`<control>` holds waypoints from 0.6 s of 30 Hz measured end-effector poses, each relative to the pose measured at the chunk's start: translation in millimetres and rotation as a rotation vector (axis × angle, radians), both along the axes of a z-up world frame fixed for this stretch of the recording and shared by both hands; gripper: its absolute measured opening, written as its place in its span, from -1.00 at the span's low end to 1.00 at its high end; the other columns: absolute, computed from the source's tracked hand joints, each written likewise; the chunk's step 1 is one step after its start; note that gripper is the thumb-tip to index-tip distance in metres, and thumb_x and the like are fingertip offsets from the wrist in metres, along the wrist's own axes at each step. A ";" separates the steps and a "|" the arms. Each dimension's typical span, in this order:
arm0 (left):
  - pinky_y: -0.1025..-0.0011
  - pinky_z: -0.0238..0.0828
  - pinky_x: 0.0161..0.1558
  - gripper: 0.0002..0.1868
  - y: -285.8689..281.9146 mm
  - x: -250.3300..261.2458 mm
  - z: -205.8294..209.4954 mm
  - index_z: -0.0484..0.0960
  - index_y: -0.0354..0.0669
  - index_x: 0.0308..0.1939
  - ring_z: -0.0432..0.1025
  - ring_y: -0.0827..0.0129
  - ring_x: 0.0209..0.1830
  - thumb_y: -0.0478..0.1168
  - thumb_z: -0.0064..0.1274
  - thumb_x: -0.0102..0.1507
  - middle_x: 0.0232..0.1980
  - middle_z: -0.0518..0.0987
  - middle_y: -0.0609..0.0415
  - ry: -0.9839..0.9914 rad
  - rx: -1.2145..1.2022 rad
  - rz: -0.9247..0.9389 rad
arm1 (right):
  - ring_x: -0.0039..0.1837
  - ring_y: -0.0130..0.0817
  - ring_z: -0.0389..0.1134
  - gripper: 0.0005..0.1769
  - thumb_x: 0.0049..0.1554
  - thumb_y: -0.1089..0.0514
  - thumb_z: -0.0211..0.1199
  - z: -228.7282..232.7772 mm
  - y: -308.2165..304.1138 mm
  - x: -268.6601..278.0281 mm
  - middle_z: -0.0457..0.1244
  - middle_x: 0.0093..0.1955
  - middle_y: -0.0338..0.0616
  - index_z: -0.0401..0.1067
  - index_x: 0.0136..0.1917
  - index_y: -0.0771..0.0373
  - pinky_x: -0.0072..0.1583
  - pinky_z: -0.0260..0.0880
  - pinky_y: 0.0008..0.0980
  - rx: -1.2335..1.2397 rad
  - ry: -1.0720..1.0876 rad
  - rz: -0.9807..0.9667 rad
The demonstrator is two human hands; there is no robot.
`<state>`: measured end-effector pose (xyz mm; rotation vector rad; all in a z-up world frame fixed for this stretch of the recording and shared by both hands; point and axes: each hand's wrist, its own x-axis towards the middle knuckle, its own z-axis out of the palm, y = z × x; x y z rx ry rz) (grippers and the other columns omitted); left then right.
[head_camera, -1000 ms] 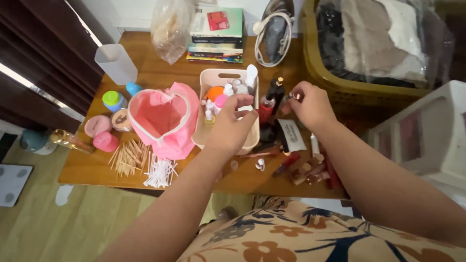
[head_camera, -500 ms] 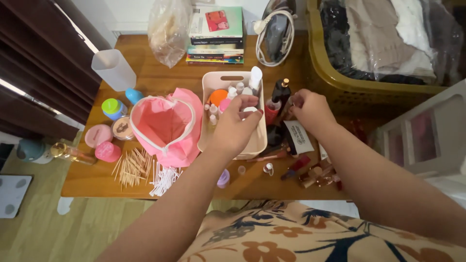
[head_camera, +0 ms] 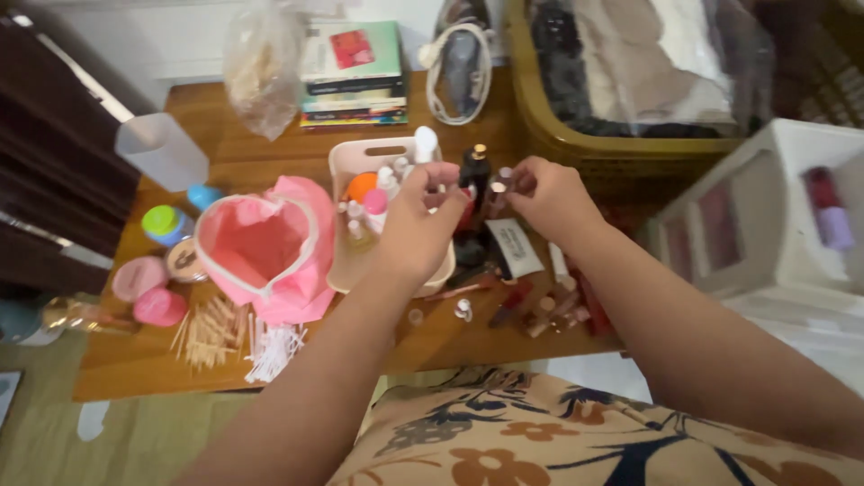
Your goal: Organizing and examining various cosmetic products on a desk and shelf.
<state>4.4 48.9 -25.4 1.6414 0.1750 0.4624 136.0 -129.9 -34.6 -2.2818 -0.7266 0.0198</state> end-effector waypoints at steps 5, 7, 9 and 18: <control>0.49 0.42 -0.13 -0.71 -36.2 24.7 17.8 0.50 -0.23 0.11 0.44 0.47 -0.14 -0.35 0.07 0.30 -0.02 0.59 0.08 -0.067 -0.168 -0.081 | -0.10 -0.26 0.46 -0.65 0.02 0.18 0.44 51.8 -34.1 -14.1 0.42 -0.12 -0.02 0.49 0.06 0.32 -0.03 0.47 -0.30 0.090 0.019 -0.073; 0.50 0.45 -0.10 -0.73 -55.8 35.7 23.1 0.48 -0.22 0.09 0.46 0.50 -0.11 -0.37 0.05 0.30 0.00 0.58 0.11 -0.122 -0.186 -0.128 | -0.11 -0.30 0.46 -0.66 0.04 0.18 0.43 73.8 -55.8 -19.0 0.43 -0.15 -0.03 0.49 0.06 0.31 -0.04 0.48 -0.32 0.111 0.021 -0.122; 0.50 0.41 0.02 -0.70 -77.0 45.7 26.7 0.47 -0.24 0.14 0.43 0.49 -0.04 -0.38 0.04 0.32 0.08 0.55 0.10 -0.222 -0.163 -0.207 | -0.10 -0.36 0.46 -0.67 0.07 0.17 0.43 95.0 -80.9 -24.3 0.43 -0.12 -0.09 0.51 0.09 0.30 -0.04 0.47 -0.37 0.139 -0.087 -0.141; 0.45 0.43 0.02 -0.70 -184.5 66.7 36.1 0.49 -0.21 0.11 0.48 0.42 0.00 -0.30 0.06 0.30 0.11 0.56 0.12 -0.061 -0.125 -0.449 | -0.10 -0.45 0.38 -0.72 0.18 0.20 0.40 144.3 -216.8 -44.6 0.39 -0.11 -0.11 0.51 0.14 0.33 -0.09 0.39 -0.44 0.178 -0.243 -0.373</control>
